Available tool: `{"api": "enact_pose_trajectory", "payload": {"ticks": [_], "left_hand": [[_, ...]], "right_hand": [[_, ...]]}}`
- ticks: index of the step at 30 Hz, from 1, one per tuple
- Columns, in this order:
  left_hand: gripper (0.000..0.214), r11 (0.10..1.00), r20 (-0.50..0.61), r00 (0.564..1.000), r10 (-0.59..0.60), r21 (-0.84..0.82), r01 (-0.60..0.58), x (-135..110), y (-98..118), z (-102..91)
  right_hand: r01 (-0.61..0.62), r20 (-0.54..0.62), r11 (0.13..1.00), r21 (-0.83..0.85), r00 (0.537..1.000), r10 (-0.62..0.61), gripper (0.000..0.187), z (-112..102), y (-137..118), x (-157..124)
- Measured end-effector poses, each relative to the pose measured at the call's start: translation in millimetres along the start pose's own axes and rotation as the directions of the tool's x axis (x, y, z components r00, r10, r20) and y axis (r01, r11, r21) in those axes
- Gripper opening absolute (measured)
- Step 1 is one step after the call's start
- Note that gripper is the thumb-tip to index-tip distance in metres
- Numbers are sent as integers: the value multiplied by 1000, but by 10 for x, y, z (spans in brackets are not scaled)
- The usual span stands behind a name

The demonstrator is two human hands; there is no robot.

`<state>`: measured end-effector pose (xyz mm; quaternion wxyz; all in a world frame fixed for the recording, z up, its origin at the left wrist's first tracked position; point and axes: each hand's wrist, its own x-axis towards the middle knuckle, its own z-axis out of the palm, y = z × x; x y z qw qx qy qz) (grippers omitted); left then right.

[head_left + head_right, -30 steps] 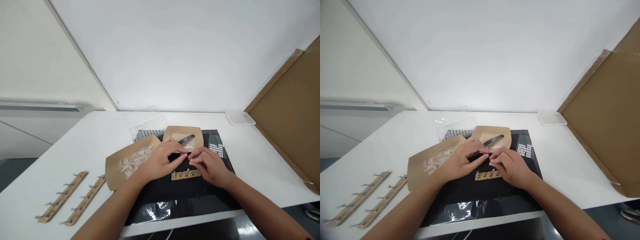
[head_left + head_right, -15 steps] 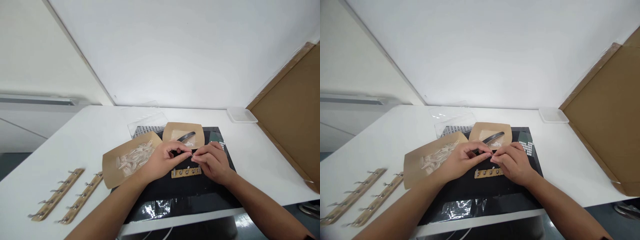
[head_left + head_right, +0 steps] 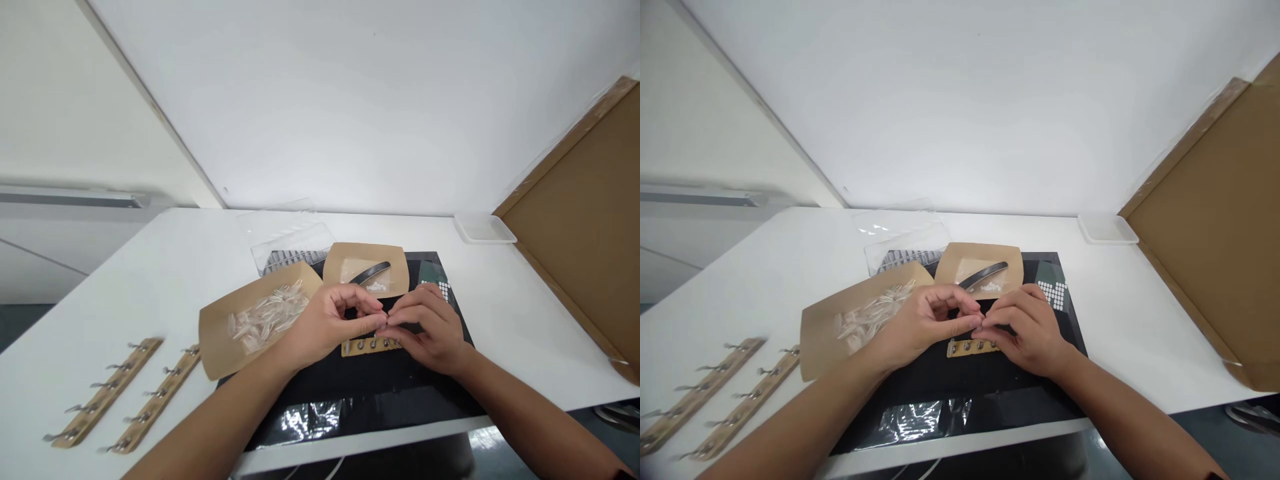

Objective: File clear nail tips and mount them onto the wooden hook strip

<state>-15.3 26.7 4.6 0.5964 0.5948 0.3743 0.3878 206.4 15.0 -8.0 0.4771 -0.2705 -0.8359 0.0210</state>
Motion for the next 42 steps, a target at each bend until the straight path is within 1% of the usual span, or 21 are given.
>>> {"api": "enact_pose_trajectory", "payload": {"ticks": [3, 5, 9, 13, 17, 22, 24, 25, 26, 27, 28, 29, 30, 31, 32, 33, 35, 37, 40, 41, 42], "left_hand": [[25, 999, 28, 999, -18, -27, 19, -3, -4, -10], [25, 999, 39, 999, -29, -33, 31, -3, 7, -23], [29, 994, 80, 993, -87, -64, 92, -4, 39, -52], [32, 986, 78, 985, -152, -61, 157, 0, 52, -72], [32, 986, 50, 985, -162, -21, 164, 11, 50, -79], [33, 985, 50, 983, -175, -2, 175, 18, 46, -100], [32, 987, 39, 989, -145, 75, 142, 21, 40, -129], [30, 981, 9, 995, -104, 164, 101, 25, 32, -149], [27, 955, -36, 999, -30, 294, 40, 29, 19, -171], [23, 890, -83, 994, 74, 455, -28, 35, 2, -194], [21, 780, -108, 975, 195, 620, -87, 40, -19, -216], [22, 639, -105, 944, 312, 758, -127, 43, -41, -234], [22, 503, -72, 911, 407, 850, -158, 45, -63, -248], [23, 398, -26, 882, 471, 898, -186, 45, -81, -256], [22, 331, 20, 859, 512, 918, -219, 43, -94, -257], [22, 291, 65, 839, 541, 921, -258, 39, -100, -253], [20, 242, 137, 801, 583, 912, -332, 32, -94, -233], [21, 164, 199, 767, 610, 915, -368, 30, -78, -213], [27, -28, 288, 731, 619, 938, -346, 34, -68, -205], [31, -84, 310, 725, 616, 940, -331, 36, -70, -207], [34, -121, 322, 722, 612, 941, -317, 37, -73, -210]], "right_hand": [[-77, 5, 997, 15, 997, 77, 29, -7, -24, 26], [-88, 27, 995, 37, 996, 87, 28, -11, -37, 31], [-81, 41, 995, 66, 996, 78, 25, -4, -54, 16], [-70, 29, 996, 61, 997, 68, 25, 21, -45, -21], [-18, 23, 1000, 4, 1000, 18, 20, 51, 0, -58], [-6, 63, 1000, -28, 998, 8, 14, 53, 20, -72], [-14, 71, 999, -38, 997, 17, 13, 44, 10, -72], [-41, 76, 999, -31, 996, 43, 14, 40, 4, -74], [-91, 89, 996, -11, 992, 92, 15, 36, 0, -79], [-159, 115, 987, 18, 981, 156, 16, 34, -2, -86], [-234, 154, 971, 48, 962, 225, 17, 32, -3, -95], [-306, 200, 950, 69, 937, 287, 18, 31, -1, -105], [-361, 246, 929, 78, 910, 333, 20, 30, 2, -116], [-395, 286, 916, 74, 888, 360, 21, 30, 4, -125], [-407, 319, 912, 59, 873, 369, 22, 29, 6, -133], [-404, 343, 914, 43, 865, 366, 22, 28, 7, -139], [-381, 379, 925, 14, 858, 347, 22, 27, 4, -144], [-356, 410, 934, -12, 851, 330, 23, 26, -2, -141], [-359, 445, 932, -49, 828, 342, 24, 29, -7, -137], [-363, 451, 930, -58, 821, 349, 24, 31, -7, -138], [-365, 456, 929, -65, 817, 353, 24, 33, -7, -141]]}}
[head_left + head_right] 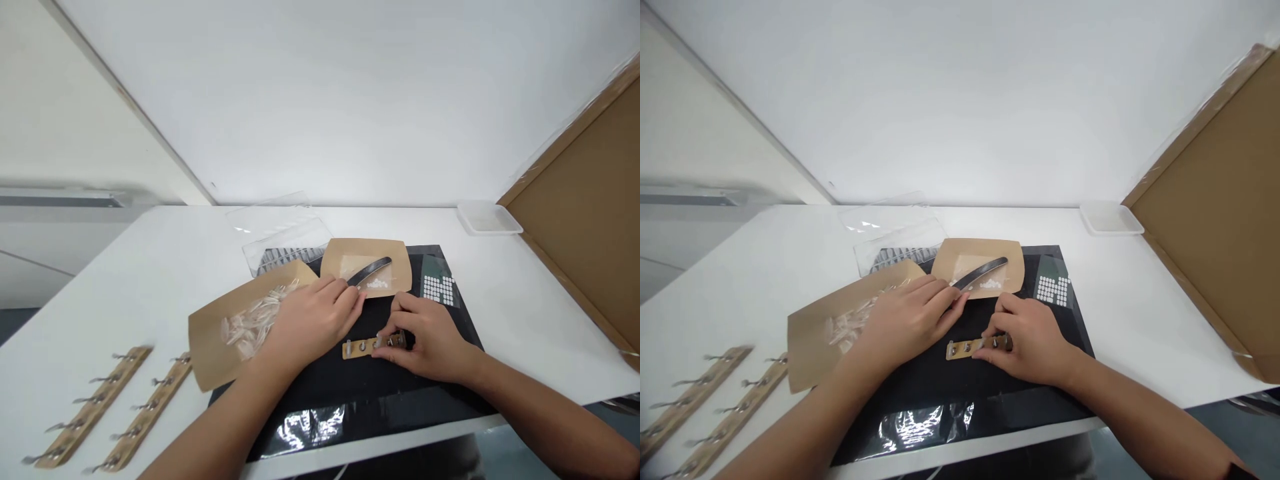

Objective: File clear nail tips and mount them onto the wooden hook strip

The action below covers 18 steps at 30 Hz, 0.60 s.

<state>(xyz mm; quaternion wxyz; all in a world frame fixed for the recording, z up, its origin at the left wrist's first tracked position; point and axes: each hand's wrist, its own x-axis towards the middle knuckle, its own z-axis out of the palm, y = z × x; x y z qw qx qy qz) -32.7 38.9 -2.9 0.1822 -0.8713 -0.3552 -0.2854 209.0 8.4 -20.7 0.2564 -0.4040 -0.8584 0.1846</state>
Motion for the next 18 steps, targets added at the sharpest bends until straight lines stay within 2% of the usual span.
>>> {"api": "enact_pose_trajectory", "payload": {"ticks": [18], "left_hand": [[38, 999, 28, 999, -21, 34, 20, -20, 38, -3]], "right_hand": [[35, 27, 999, -9, 999, -35, 21, 4, 11, -4]]}}
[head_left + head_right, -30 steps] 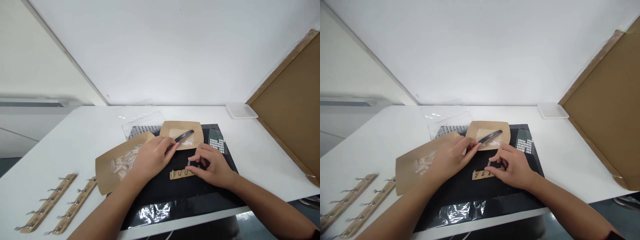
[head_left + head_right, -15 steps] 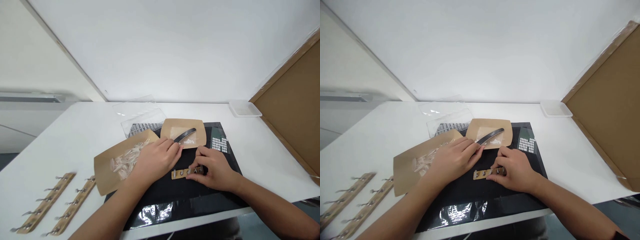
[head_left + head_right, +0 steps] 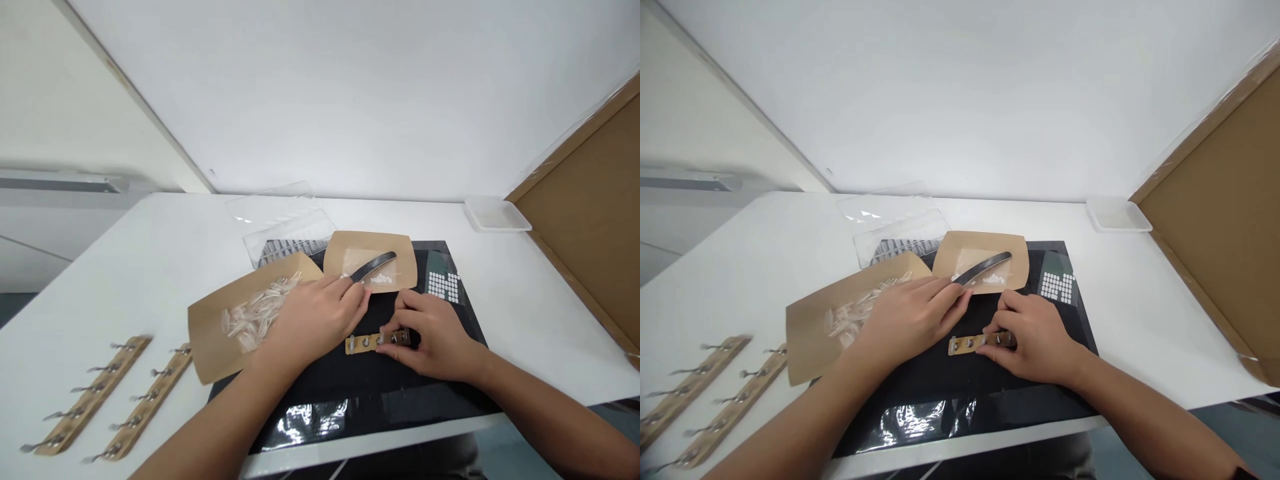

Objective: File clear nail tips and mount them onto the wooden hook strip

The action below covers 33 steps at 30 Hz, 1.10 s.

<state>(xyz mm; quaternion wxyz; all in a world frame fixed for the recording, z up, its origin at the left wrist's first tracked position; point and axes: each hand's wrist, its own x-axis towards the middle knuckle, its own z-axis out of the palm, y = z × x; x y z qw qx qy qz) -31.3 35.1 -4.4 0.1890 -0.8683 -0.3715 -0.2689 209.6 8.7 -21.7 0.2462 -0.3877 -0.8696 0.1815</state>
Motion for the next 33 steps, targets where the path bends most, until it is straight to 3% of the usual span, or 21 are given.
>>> {"api": "enact_pose_trajectory", "payload": {"ticks": [33], "left_hand": [[37, 1000, -29, 999, 20, -5, -20, 23, 18, -26]], "right_hand": [[59, 24, 992, -109, 998, -57, 24, -7, 39, 29]]}}
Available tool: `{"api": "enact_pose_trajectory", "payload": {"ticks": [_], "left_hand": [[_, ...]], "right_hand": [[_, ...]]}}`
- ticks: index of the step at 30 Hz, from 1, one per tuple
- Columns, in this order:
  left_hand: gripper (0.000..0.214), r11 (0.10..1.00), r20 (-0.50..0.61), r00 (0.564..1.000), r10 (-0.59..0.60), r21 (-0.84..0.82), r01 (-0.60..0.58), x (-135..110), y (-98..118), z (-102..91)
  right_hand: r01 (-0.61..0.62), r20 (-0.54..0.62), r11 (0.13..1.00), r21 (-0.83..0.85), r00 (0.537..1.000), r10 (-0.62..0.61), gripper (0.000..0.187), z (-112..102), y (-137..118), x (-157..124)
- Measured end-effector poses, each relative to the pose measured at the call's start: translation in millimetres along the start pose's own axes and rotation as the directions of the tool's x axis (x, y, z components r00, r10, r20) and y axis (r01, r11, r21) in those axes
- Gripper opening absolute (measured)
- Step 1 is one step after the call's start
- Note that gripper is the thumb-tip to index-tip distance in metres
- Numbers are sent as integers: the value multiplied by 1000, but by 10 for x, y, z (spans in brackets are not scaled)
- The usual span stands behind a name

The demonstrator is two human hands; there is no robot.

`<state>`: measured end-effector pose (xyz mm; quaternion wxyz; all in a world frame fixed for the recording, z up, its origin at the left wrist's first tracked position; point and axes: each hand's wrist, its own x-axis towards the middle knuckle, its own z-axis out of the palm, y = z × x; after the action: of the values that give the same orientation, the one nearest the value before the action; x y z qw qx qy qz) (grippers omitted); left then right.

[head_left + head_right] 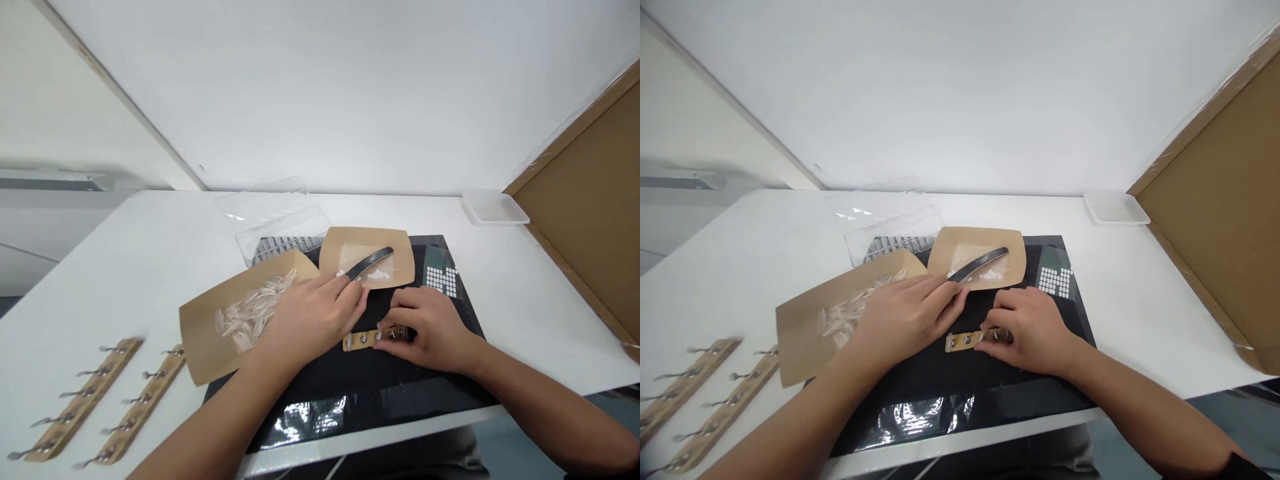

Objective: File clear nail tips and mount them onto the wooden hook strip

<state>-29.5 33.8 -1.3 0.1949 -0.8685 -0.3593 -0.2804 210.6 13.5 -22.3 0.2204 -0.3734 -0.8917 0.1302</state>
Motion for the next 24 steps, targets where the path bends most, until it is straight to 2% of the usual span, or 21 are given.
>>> {"api": "enact_pose_trajectory", "payload": {"ticks": [3, 5, 8, 11, 20, 24], "left_hand": [[36, 1000, 1, 1000, 1, -6, -1, 6, 4, -4], [36, 1000, -3, 1000, 0, -10, 0, 5, 7, -5], [36, 1000, -8, 1000, -2, -7, 2, 1, 10, -3], [36, 1000, -14, 1000, -9, -3, 9, -1, 14, 3], [38, 1000, -6, 1000, -28, -6, 28, -11, 18, 4], [38, 999, 8, 999, -38, -21, 38, -8, 18, 13]], "right_hand": [[45, -19, 999, -20, 999, -45, 35, -13, 38, -2], [126, -10, 992, -13, 992, -126, 38, -33, 65, -2], [265, 19, 964, 9, 964, -265, 26, -62, 94, 7], [345, 28, 939, 12, 938, -345, 17, -70, 104, 18], [363, -8, 931, -37, 932, -363, 17, -33, 67, 39], [388, 23, 916, -102, 922, -388, 19, -32, 13, 23]]}}
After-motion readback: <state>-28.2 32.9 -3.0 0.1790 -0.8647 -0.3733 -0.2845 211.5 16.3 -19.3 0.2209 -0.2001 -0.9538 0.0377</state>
